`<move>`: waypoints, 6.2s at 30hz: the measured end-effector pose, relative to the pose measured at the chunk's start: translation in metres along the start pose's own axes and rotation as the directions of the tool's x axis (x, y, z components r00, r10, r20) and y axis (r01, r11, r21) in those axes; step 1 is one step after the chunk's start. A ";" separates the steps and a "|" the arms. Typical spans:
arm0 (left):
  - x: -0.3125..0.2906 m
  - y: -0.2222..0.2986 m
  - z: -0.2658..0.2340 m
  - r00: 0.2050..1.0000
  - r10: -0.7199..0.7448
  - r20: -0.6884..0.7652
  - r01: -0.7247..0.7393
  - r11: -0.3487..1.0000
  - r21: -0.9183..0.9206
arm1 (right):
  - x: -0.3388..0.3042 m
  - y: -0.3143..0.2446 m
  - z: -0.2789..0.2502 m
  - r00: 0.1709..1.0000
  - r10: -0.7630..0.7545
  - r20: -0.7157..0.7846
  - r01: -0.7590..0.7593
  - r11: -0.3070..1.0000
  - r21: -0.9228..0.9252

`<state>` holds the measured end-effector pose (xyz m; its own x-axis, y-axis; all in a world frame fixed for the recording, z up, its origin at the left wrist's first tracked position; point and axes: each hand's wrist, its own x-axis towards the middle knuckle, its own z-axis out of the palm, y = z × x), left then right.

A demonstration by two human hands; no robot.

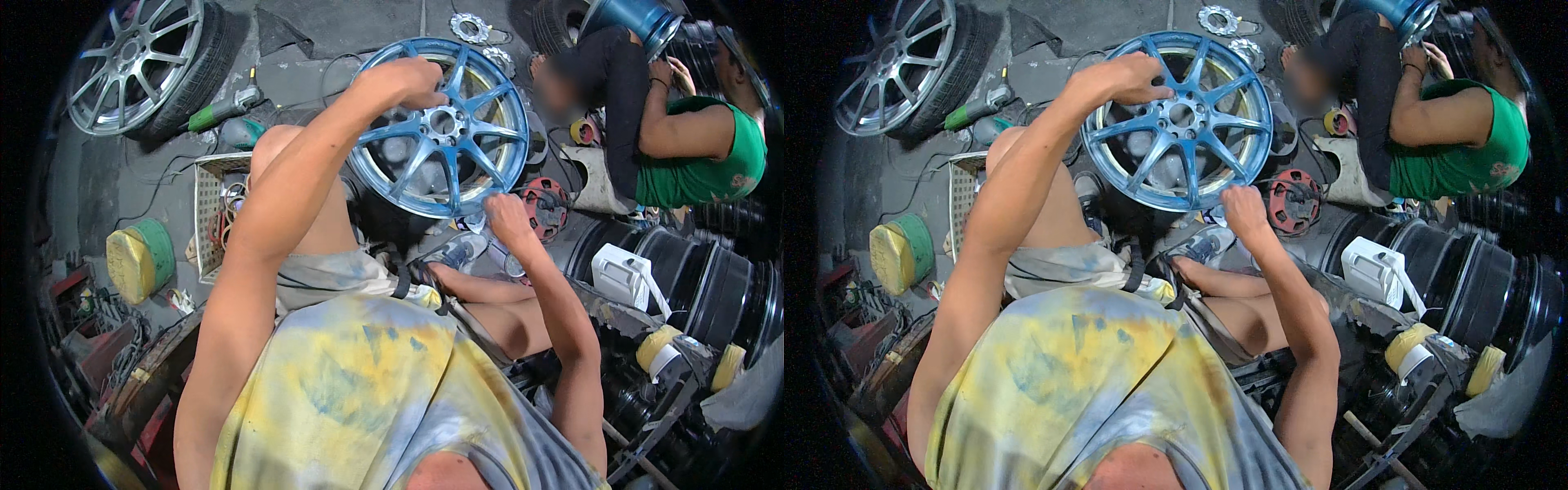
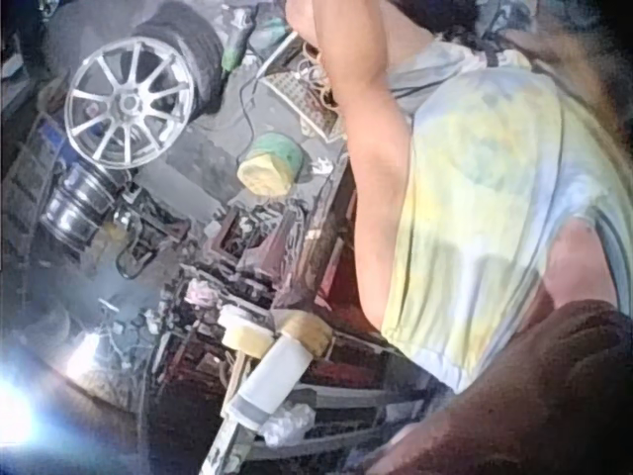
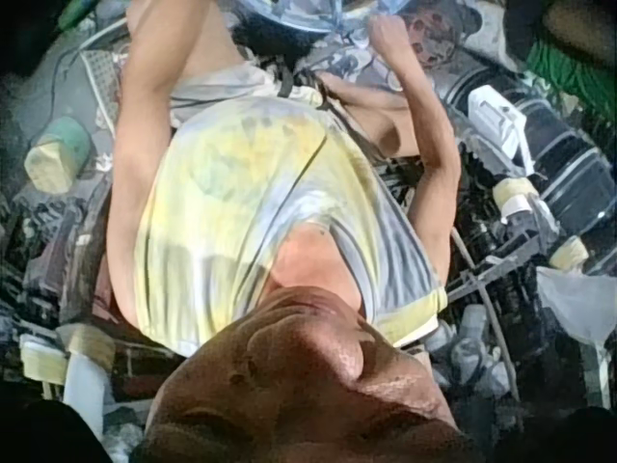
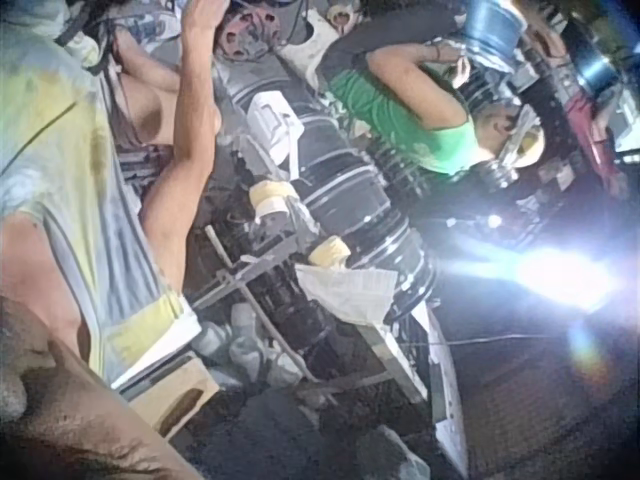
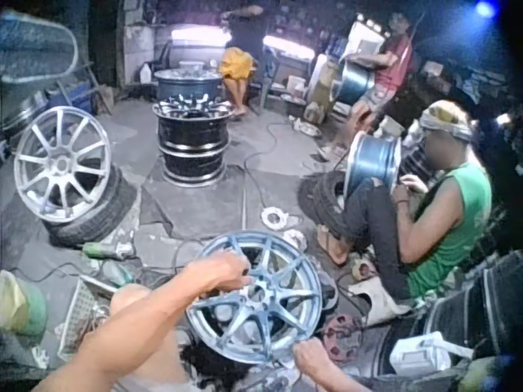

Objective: The person sits on the floor and scrubs a blue car rim with a purple sponge. They repeatedly wipe the spokes and the outer edge of the rim, focusing on cleaning the surface. Another person is visible in the background working on a different rim.

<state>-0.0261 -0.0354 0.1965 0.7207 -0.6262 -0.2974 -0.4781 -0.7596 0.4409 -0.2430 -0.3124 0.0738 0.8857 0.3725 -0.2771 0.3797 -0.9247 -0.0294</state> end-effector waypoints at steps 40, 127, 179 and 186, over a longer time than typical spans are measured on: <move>0.008 -0.026 0.006 0.998 0.064 0.019 -0.064 0.998 -0.030 | -0.028 -0.058 0.053 0.815 0.512 -0.270 -0.425 0.846 0.322; -0.001 -0.087 -0.020 0.977 -0.124 -0.173 0.118 0.992 -0.040 | 0.138 -0.057 0.014 0.892 0.120 -0.436 0.041 0.939 0.342; -0.010 -0.087 -0.019 0.971 -0.197 -0.134 0.179 0.975 -0.136 | 0.116 -0.081 -0.047 0.853 -0.522 0.004 0.522 0.853 -0.034; -0.012 -0.087 -0.022 0.977 -0.170 -0.125 0.153 0.978 -0.140 | 0.115 -0.092 -0.054 0.827 -0.529 0.190 0.551 0.830 -0.086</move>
<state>0.0182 0.0421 0.1797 0.8485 -0.4608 -0.2602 -0.2875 -0.8142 0.5044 -0.1613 -0.1800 0.0966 0.4808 0.7823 -0.3960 0.8261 -0.5555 -0.0944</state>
